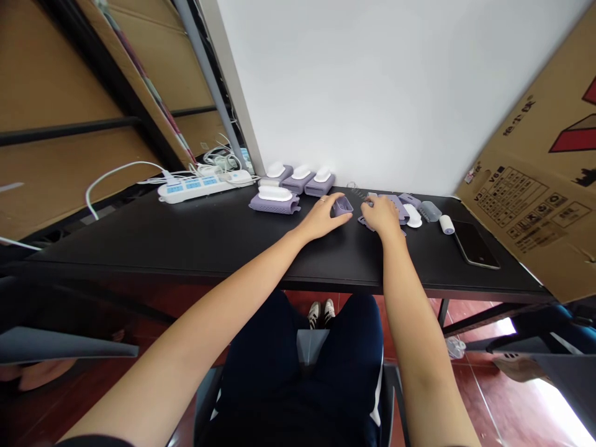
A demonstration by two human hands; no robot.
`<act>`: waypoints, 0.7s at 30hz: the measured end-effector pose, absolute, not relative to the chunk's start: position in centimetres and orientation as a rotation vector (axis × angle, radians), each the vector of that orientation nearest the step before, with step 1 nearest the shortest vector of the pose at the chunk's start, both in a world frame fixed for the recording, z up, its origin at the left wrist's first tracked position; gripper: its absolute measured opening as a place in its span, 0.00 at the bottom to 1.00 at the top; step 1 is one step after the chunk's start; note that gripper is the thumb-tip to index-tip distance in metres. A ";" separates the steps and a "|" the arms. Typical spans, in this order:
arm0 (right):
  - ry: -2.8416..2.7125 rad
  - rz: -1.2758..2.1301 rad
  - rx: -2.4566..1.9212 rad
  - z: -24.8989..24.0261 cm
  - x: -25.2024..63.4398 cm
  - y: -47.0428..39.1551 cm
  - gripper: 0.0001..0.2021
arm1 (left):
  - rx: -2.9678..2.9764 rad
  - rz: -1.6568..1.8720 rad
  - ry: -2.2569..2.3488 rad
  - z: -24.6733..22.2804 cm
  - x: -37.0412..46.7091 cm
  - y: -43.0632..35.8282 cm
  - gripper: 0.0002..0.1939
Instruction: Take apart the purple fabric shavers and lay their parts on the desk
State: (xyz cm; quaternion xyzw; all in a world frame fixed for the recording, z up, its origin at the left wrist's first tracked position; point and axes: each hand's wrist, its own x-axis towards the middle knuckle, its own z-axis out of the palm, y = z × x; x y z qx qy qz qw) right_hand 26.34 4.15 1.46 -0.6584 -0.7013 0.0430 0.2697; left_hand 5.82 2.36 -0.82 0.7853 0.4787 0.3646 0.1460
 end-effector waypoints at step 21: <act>-1.738 -0.032 -2.041 1.7 26.8 3.3 0.17 | 2.534 0.546 1.464 -0.6 8.6 0.8 0.46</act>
